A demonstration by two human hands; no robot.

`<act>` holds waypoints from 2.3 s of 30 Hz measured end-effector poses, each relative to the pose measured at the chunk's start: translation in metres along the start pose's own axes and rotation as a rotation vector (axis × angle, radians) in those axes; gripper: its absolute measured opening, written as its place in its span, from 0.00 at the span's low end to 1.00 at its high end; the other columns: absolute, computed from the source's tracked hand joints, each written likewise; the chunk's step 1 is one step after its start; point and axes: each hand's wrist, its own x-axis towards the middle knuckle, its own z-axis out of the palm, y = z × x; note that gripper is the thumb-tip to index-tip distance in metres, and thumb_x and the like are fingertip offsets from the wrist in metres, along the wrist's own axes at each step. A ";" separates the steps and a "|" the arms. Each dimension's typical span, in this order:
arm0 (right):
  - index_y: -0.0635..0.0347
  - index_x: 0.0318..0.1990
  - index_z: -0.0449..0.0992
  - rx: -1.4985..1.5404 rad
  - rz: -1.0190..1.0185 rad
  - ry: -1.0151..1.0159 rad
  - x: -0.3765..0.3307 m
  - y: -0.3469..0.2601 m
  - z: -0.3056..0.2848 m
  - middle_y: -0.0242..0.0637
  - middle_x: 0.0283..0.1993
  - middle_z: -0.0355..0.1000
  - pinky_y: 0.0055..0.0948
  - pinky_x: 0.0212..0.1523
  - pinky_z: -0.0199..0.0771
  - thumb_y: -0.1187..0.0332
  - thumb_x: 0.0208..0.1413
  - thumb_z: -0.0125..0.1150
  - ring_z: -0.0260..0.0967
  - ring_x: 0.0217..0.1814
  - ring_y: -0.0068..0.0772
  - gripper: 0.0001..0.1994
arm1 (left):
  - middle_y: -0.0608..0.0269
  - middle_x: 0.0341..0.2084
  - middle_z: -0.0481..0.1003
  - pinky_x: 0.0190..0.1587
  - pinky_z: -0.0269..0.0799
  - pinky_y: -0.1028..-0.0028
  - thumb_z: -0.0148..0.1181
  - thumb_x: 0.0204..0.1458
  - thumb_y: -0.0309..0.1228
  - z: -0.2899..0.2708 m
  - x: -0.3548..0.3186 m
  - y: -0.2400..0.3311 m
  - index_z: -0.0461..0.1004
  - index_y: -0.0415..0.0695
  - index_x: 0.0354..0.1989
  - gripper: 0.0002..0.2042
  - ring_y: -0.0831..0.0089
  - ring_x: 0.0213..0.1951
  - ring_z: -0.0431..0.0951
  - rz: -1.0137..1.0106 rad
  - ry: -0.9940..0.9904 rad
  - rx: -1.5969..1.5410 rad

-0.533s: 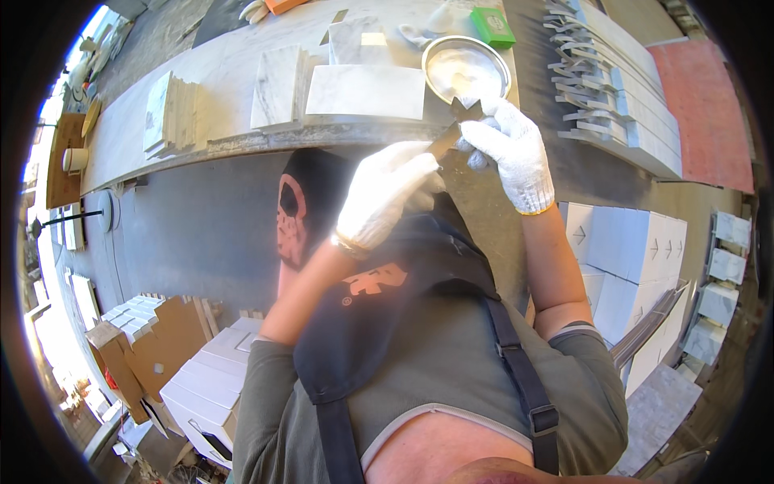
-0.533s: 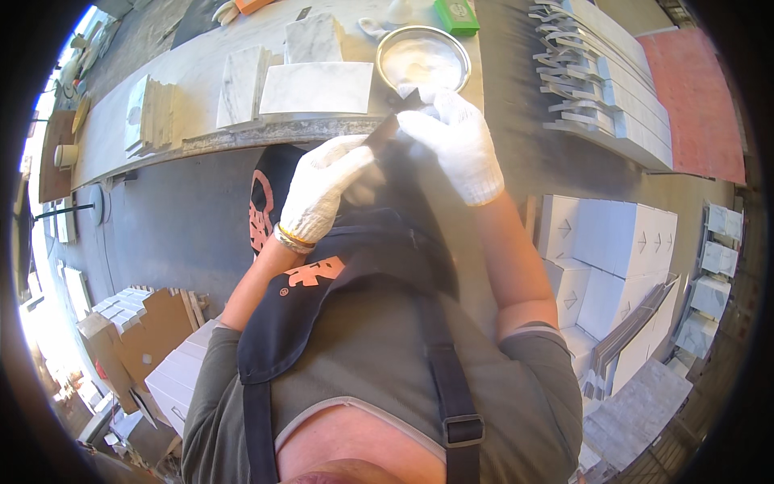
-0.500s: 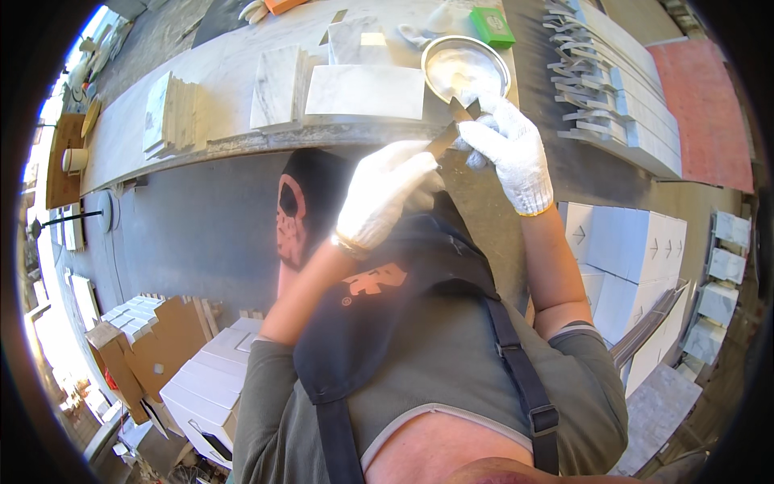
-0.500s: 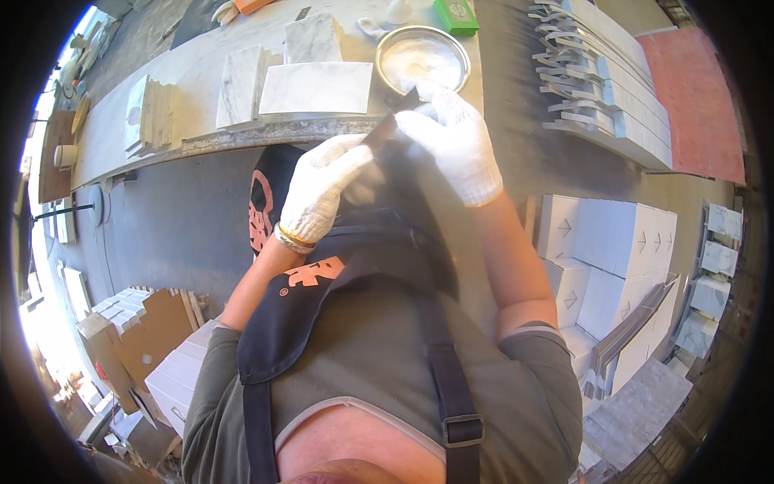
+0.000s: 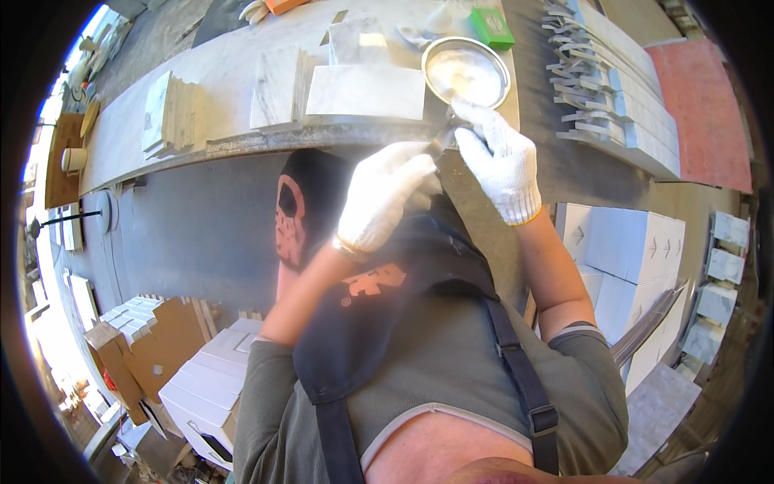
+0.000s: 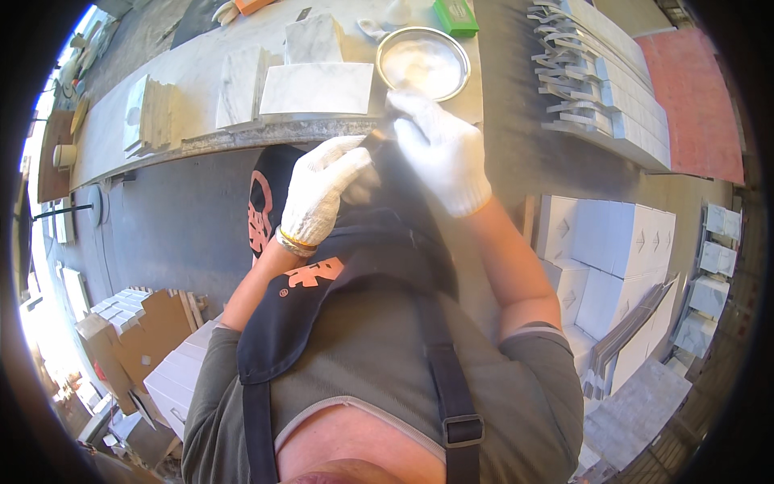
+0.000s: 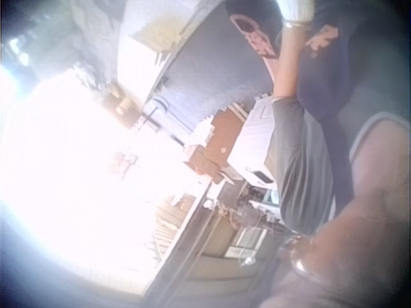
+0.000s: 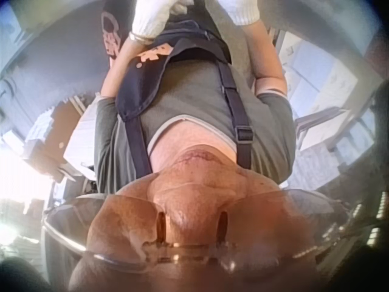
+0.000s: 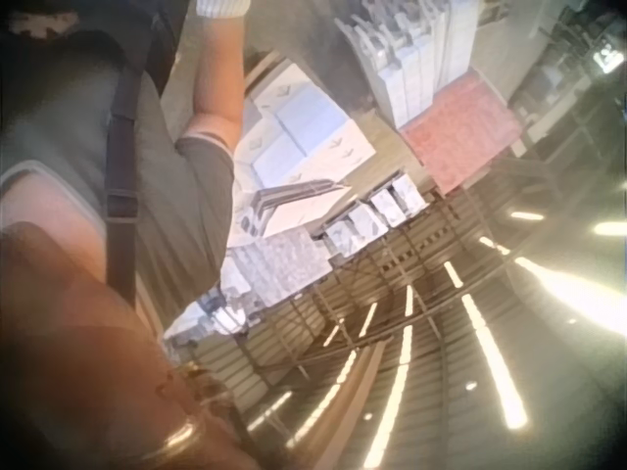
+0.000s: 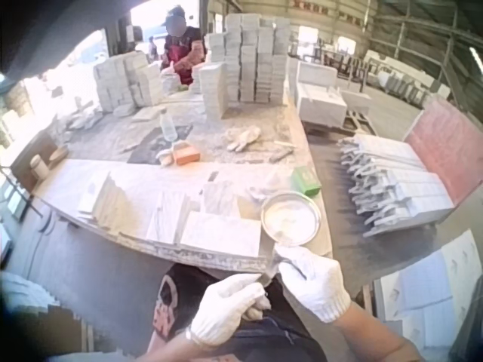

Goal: The person applies a white paste to rectangular tiles using a small metal spatula and a green sponge. They spread the paste on the tile surface, wipe edges, and stack the treated tiles on the table.

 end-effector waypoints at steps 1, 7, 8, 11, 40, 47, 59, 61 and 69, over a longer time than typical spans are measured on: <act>0.63 0.56 0.82 0.029 -0.034 -0.032 -0.001 -0.002 0.001 0.43 0.51 0.84 0.28 0.53 0.81 0.79 0.58 0.68 0.83 0.50 0.31 0.18 | 0.60 0.33 0.81 0.36 0.76 0.77 0.61 0.64 0.36 0.000 0.000 0.000 0.78 0.36 0.57 0.19 0.77 0.30 0.78 0.004 -0.003 0.013; 0.63 0.57 0.81 -0.019 -0.033 -0.010 -0.002 -0.004 0.000 0.41 0.50 0.84 0.28 0.51 0.81 0.78 0.60 0.66 0.84 0.46 0.29 0.17 | 0.61 0.33 0.81 0.36 0.76 0.78 0.62 0.64 0.35 -0.002 0.000 -0.001 0.78 0.35 0.56 0.18 0.78 0.30 0.78 -0.006 0.010 0.024; 0.63 0.57 0.81 -0.037 0.140 -0.009 -0.001 -0.002 -0.002 0.42 0.50 0.84 0.28 0.52 0.81 0.77 0.60 0.66 0.84 0.47 0.29 0.17 | 0.61 0.33 0.81 0.36 0.76 0.78 0.62 0.64 0.35 -0.002 -0.001 -0.002 0.78 0.35 0.57 0.18 0.78 0.30 0.78 0.002 -0.005 0.020; 0.62 0.56 0.82 -0.059 -0.046 -0.032 -0.003 0.001 -0.003 0.43 0.51 0.84 0.29 0.53 0.81 0.76 0.60 0.66 0.84 0.49 0.31 0.16 | 0.62 0.33 0.81 0.34 0.75 0.79 0.63 0.64 0.34 -0.002 -0.001 -0.004 0.79 0.36 0.57 0.18 0.79 0.30 0.78 0.011 -0.005 0.002; 0.66 0.58 0.78 0.740 0.489 -0.125 0.007 0.001 -0.033 0.37 0.40 0.80 0.26 0.37 0.77 0.77 0.60 0.64 0.77 0.36 0.25 0.17 | 0.65 0.25 0.77 0.24 0.67 0.80 0.58 0.68 0.41 -0.021 0.009 -0.012 0.78 0.39 0.52 0.17 0.77 0.21 0.73 -0.124 -0.386 -0.312; 0.63 0.62 0.78 0.495 0.379 0.017 0.007 0.005 -0.029 0.37 0.43 0.82 0.21 0.40 0.77 0.78 0.62 0.65 0.76 0.39 0.19 0.20 | 0.64 0.26 0.78 0.27 0.69 0.80 0.61 0.66 0.37 -0.012 0.005 -0.002 0.77 0.36 0.56 0.18 0.79 0.23 0.74 -0.029 -0.126 -0.069; 0.65 0.55 0.83 0.014 0.056 0.127 0.002 0.002 -0.001 0.45 0.53 0.83 0.28 0.55 0.81 0.78 0.59 0.69 0.83 0.52 0.30 0.16 | 0.63 0.27 0.79 0.26 0.68 0.80 0.63 0.64 0.31 -0.012 0.003 -0.009 0.76 0.34 0.59 0.18 0.79 0.22 0.74 0.019 -0.027 -0.116; 0.65 0.55 0.83 0.015 -0.029 0.064 0.000 0.001 0.000 0.45 0.53 0.84 0.28 0.55 0.81 0.79 0.59 0.69 0.83 0.52 0.30 0.16 | 0.63 0.28 0.80 0.26 0.69 0.80 0.63 0.64 0.31 -0.011 0.002 -0.008 0.76 0.34 0.59 0.19 0.80 0.23 0.75 0.024 -0.054 -0.138; 0.63 0.55 0.83 -0.025 0.030 0.127 0.002 0.004 0.007 0.44 0.50 0.84 0.28 0.50 0.82 0.78 0.59 0.68 0.84 0.47 0.32 0.16 | 0.62 0.31 0.80 0.31 0.73 0.79 0.63 0.64 0.32 -0.012 -0.002 -0.004 0.76 0.36 0.62 0.20 0.79 0.27 0.76 -0.007 -0.022 -0.085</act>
